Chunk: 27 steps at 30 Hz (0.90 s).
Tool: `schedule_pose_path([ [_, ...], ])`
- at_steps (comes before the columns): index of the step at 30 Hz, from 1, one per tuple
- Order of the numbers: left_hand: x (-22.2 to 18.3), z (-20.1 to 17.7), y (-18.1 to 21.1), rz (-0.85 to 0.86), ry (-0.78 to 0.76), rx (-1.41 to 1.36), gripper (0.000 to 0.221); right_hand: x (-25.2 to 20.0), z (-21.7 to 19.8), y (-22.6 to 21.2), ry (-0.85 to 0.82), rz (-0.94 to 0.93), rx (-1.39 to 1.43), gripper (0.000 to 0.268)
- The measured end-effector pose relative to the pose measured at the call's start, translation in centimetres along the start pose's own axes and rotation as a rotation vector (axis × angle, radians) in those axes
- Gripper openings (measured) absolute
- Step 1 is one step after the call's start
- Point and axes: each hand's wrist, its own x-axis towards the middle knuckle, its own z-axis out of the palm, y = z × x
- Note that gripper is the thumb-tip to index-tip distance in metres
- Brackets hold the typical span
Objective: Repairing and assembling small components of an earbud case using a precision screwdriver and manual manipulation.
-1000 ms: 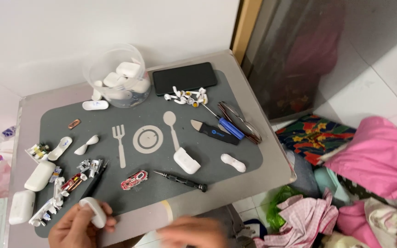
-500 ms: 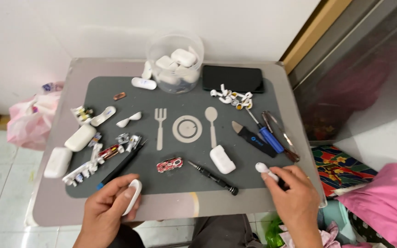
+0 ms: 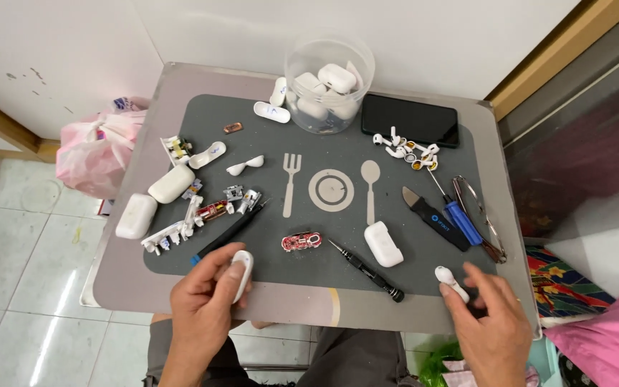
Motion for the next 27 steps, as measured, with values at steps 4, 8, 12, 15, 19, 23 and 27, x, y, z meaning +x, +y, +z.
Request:
schedule_pose_path([
  [4,0.0,-0.2,-0.1,0.010,-0.039,0.003,0.029,-0.5,-0.4,0.9,-0.002,-0.044,-0.062,0.021],
  [8,0.0,-0.4,-0.4,0.044,-0.030,-0.111,0.029,-2.0,0.1,4.0,0.021,-0.275,0.005,0.025],
  [12,0.3,-0.6,-0.7,0.025,-0.016,-0.152,0.029,-3.6,1.8,13.1,-0.147,-0.349,-0.050,0.039],
  [15,0.3,-0.9,-0.7,0.009,-0.054,-0.151,0.029,-3.9,4.0,20.0,-0.264,-0.716,-0.121,0.055],
  [19,0.3,-0.8,-0.3,0.000,-0.062,-0.132,0.028,-4.5,3.9,21.1,-0.131,-0.817,-0.157,0.042],
  [23,0.1,-0.6,-0.2,0.046,-0.050,-0.104,0.029,-5.7,7.0,30.5,-0.157,-0.732,-0.096,0.024],
  [27,0.1,-0.2,0.2,-0.026,-0.016,-0.049,0.031,-7.1,5.7,28.3,-0.102,-0.546,-0.199,0.016],
])
